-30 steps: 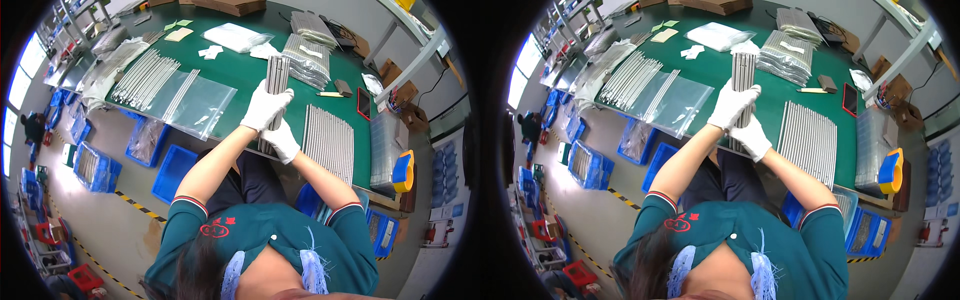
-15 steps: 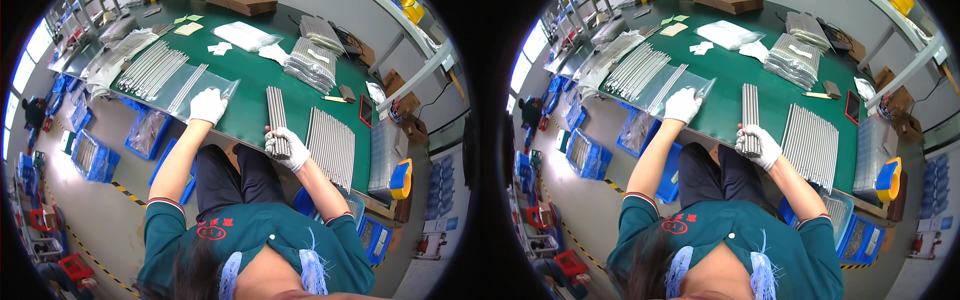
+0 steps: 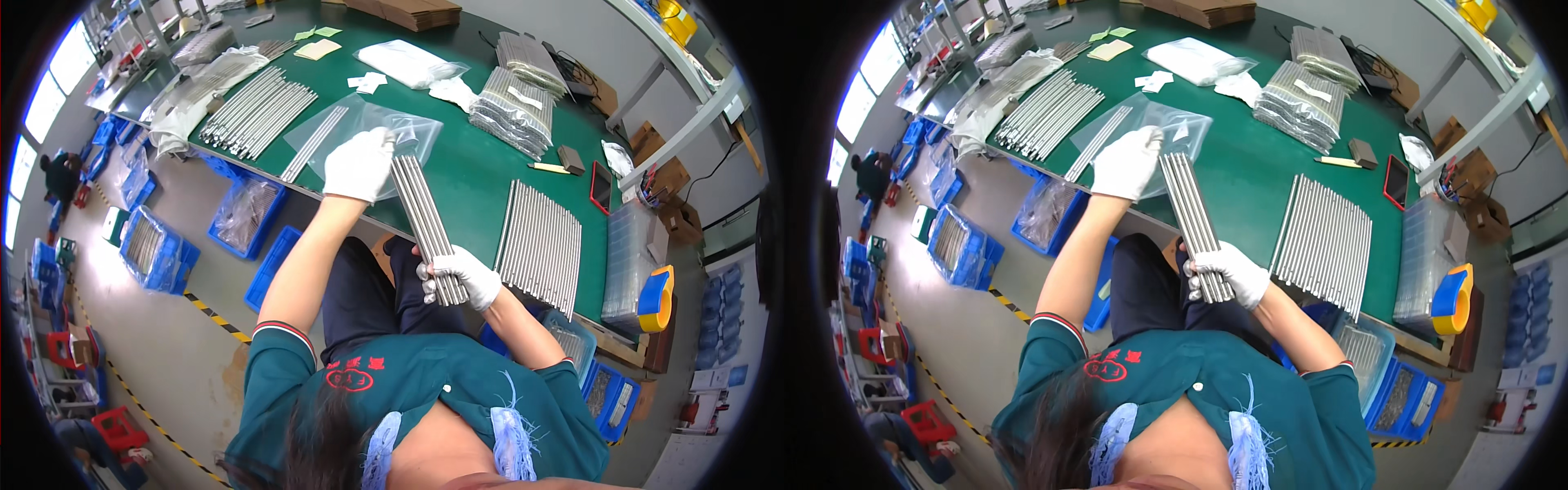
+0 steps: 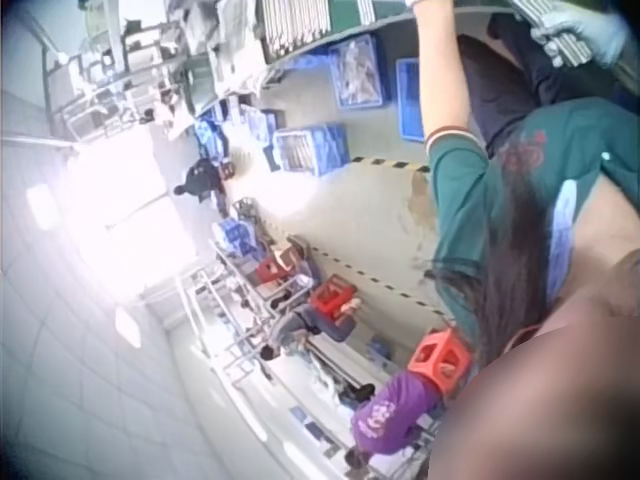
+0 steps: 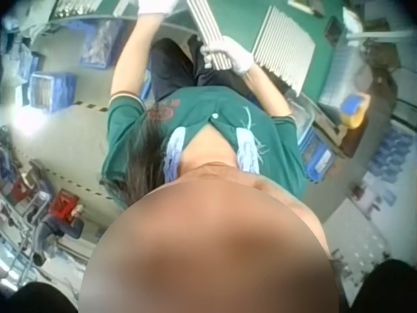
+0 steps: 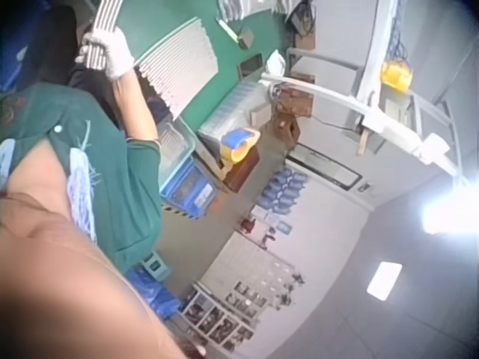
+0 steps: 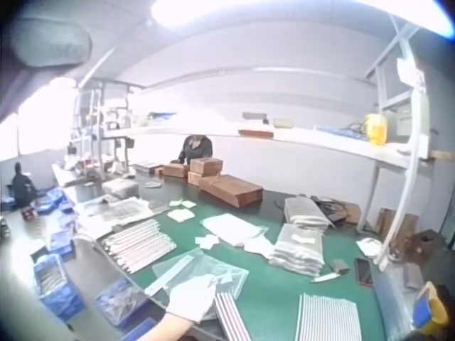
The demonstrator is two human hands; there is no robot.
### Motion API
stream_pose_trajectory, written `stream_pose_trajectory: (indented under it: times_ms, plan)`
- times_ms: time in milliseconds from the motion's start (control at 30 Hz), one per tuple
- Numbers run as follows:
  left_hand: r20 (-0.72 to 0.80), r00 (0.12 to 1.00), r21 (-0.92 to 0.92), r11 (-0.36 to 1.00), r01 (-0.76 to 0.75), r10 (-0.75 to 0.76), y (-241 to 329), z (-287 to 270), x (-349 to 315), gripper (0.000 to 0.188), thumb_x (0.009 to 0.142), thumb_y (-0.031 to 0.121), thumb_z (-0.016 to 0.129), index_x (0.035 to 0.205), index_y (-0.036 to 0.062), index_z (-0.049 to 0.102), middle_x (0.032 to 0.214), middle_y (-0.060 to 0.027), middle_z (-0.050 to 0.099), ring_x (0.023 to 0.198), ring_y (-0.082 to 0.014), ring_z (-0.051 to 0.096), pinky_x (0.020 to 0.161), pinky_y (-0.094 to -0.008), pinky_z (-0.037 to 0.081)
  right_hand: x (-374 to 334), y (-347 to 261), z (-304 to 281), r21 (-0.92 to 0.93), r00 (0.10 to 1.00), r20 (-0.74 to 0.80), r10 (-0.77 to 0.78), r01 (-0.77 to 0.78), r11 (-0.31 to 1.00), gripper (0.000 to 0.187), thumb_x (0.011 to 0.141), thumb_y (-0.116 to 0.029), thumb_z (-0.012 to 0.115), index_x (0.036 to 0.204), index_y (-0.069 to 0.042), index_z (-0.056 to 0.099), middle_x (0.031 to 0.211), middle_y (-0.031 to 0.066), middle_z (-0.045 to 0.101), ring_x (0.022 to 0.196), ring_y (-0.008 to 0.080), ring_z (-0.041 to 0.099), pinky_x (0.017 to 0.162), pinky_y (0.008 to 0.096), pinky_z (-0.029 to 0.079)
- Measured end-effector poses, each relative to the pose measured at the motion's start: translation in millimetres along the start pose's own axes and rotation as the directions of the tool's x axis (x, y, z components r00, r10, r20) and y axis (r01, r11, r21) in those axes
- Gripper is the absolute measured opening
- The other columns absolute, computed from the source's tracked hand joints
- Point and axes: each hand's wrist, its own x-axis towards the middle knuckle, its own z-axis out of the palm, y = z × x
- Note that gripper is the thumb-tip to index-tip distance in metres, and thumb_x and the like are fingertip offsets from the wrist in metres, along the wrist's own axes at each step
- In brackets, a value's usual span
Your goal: Organize thin metal rods, clean them using an air gun, and package them into plastic bags.
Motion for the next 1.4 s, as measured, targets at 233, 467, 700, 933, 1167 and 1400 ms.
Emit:
stream_pose_trajectory:
  times_ms: [233,467,700,933,1167,1400]
  plan:
    - [0.268,0.829,-0.383,0.844,-0.377,0.492,83.0,-32.0,-63.9,0.019,0.090,0.027,0.053,0.097,0.0124,0.062,0.078,-0.0099,0.065,0.070,-0.0269,0.065,0.061,-0.0383,0.051,-18.1,2.1,-6.3,0.235,0.994,-0.066,-0.082,0.095,0.967,0.022,0.084,-0.015,0.058,0.102,-0.003,0.059,0.087,0.0091,0.061,0.071,0.0190,0.061,0.061,0.0359,0.055]
    - [0.319,0.807,-0.413,0.839,-0.353,0.497,92.4,-51.6,-65.9,0.031,0.089,0.020,0.055,0.118,0.0113,0.058,0.086,-0.0115,0.067,0.076,-0.0281,0.067,0.062,-0.0360,0.053,-9.8,-12.6,-25.7,0.376,0.984,0.147,-0.102,0.040,0.926,0.023,0.083,-0.013,0.060,0.103,-0.002,0.058,0.089,0.0087,0.061,0.076,0.0189,0.059,0.067,0.0370,0.052]
    - [0.101,0.772,-0.544,0.685,-0.485,0.627,104.1,-15.2,-80.5,0.010,0.085,0.015,0.056,0.095,0.0126,0.056,0.069,-0.0115,0.060,0.062,-0.0304,0.063,0.053,-0.0406,0.050,36.5,-29.4,-28.3,-0.316,0.927,-0.208,-0.313,0.239,0.918,0.010,0.084,-0.012,0.063,0.082,-0.003,0.063,0.073,0.0011,0.062,0.066,0.0071,0.056,0.064,0.0248,0.046]
    - [0.152,0.787,-0.545,0.715,-0.438,0.598,73.1,2.5,-80.1,0.038,0.086,0.018,0.062,0.123,0.0124,0.056,0.080,-0.0106,0.064,0.066,-0.0264,0.064,0.057,-0.0362,0.052,89.8,-35.2,-45.1,-0.700,0.789,-0.235,-0.568,0.268,0.662,0.056,0.082,-0.027,0.065,0.128,0.000,0.048,0.094,0.0112,0.068,0.086,0.0224,0.065,0.081,0.0327,0.051]
    - [0.550,0.815,-0.685,0.461,0.564,-0.180,28.5,-4.0,-119.4,0.040,0.097,0.038,0.053,0.088,0.0018,0.067,0.072,-0.0066,0.065,0.064,-0.0095,0.060,0.063,-0.0245,0.049,62.0,-66.9,-19.3,-0.962,0.756,-0.156,-0.636,-0.261,-0.074,0.064,0.082,-0.043,0.057,0.133,-0.006,0.047,0.129,0.0190,0.053,0.114,0.0377,0.054,0.096,0.0420,0.044]
    - [0.907,0.394,-0.373,-0.146,0.916,0.149,23.0,43.2,-135.8,0.065,0.095,0.057,0.044,0.118,-0.0017,0.058,0.098,-0.0154,0.069,0.067,-0.0235,0.067,0.053,-0.0313,0.054,27.1,-26.1,-23.1,-0.934,0.775,0.158,-0.612,-0.085,-0.348,0.051,0.083,-0.028,0.059,0.123,0.004,0.050,0.130,0.0212,0.049,0.126,0.0354,0.042,0.105,0.0408,0.037]
